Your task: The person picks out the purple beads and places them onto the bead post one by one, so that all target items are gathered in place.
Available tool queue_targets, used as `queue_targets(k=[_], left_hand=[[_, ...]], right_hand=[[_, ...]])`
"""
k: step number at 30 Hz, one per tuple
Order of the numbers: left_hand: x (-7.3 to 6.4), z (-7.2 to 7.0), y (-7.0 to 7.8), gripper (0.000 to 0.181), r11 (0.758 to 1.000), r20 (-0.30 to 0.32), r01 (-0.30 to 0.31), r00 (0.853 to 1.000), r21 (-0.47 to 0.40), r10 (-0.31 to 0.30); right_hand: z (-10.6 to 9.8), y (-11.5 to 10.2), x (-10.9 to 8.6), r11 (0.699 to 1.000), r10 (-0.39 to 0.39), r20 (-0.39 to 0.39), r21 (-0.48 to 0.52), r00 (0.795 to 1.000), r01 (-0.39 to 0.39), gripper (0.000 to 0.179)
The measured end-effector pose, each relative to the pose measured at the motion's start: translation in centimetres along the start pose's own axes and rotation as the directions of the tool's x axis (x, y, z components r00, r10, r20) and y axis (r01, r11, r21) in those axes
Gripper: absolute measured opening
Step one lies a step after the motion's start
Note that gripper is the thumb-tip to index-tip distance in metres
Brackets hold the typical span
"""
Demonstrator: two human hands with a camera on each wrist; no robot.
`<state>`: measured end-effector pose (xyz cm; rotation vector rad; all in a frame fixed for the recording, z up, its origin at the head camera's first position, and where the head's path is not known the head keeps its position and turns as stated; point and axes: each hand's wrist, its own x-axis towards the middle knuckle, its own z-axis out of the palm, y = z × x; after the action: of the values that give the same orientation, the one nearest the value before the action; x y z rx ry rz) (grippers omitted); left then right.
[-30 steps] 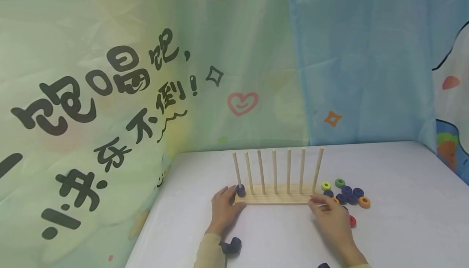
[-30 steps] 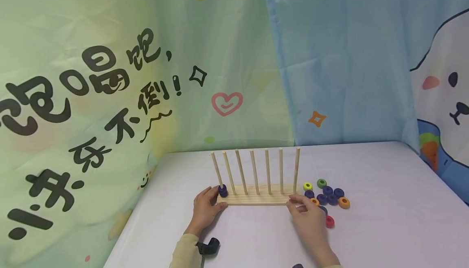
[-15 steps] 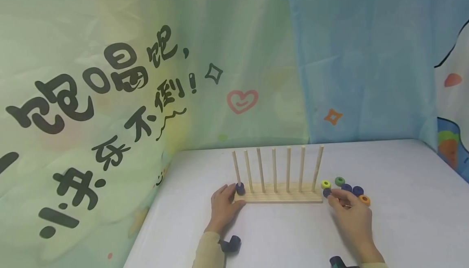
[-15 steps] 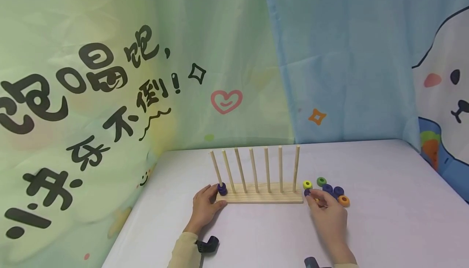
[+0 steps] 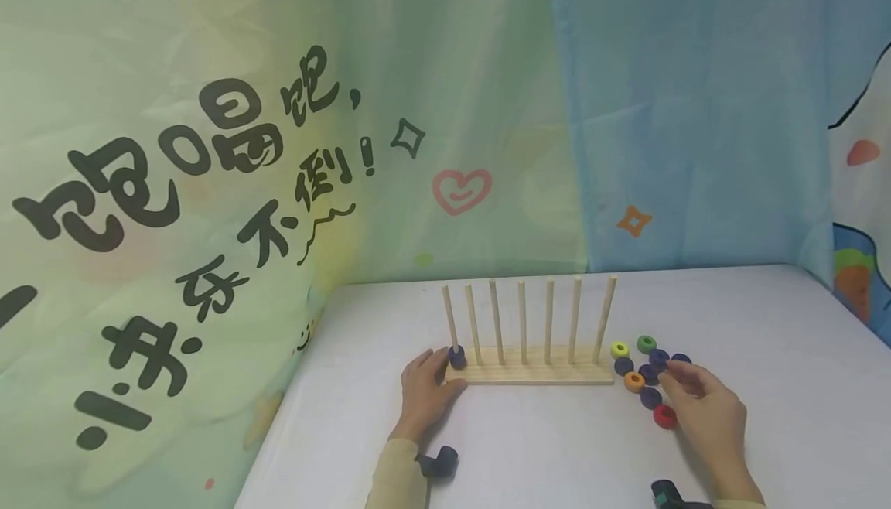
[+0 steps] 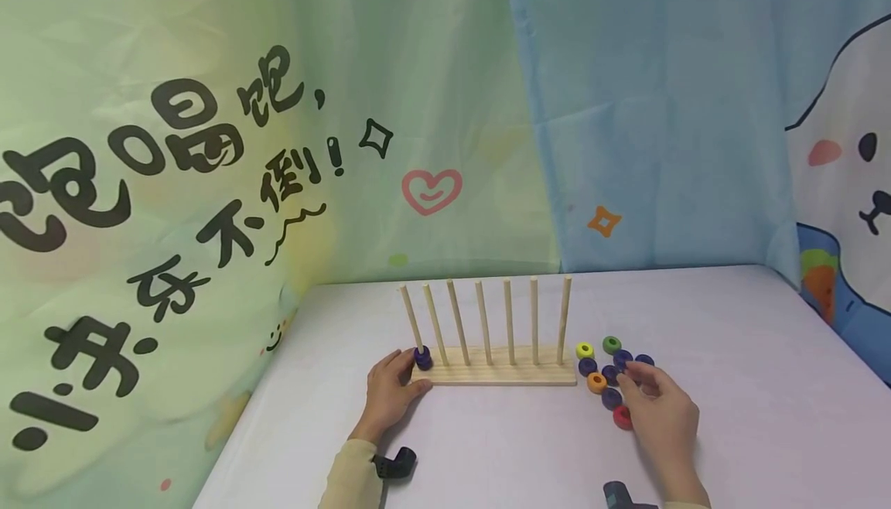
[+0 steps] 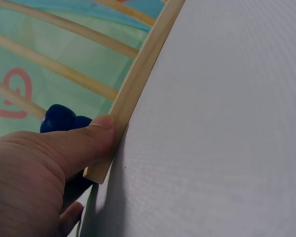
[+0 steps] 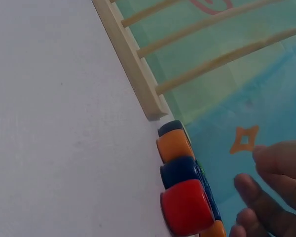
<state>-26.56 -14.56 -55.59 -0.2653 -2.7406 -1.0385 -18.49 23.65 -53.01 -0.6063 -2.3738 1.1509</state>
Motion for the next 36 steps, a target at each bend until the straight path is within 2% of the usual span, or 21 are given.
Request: queue_targets(k=[5,9,16,27,36], left_hand=[[0.00,0.12,-0.12,0.056,1.000,-0.007,-0.014,1.000,0.004,0.014],[0.04,0.11,-0.13,0.056,1.000,-0.007,-0.017,1.000,0.000,0.017],[0.16,0.13,-0.16,0.057,1.000,-0.003,-0.011,1.000,-0.006,0.011],[0.16,0.22,-0.14,0.058,0.999,0.009,0.042,0.999,-0.014,-0.042],[0.09,0.30,-0.16,0.058,1.000,0.002,0.027,1.000,-0.006,-0.027]], right_hand=[[-0.29,0.18,-0.05,0.996,0.056,0.089,-0.067,0.994,-0.050,0.037],[-0.29,0.16,0.00,0.989,0.059,0.145,-0.141,0.988,-0.038,0.039],[-0.05,0.08,-0.12,0.979,0.069,0.233,-0.203,0.970,-0.021,0.046],[0.23,0.28,-0.21,0.970,0.068,0.274,-0.241,0.959,0.000,0.052],[0.62,0.13,-0.40,0.967,0.056,0.280,-0.255,0.958,0.018,0.052]])
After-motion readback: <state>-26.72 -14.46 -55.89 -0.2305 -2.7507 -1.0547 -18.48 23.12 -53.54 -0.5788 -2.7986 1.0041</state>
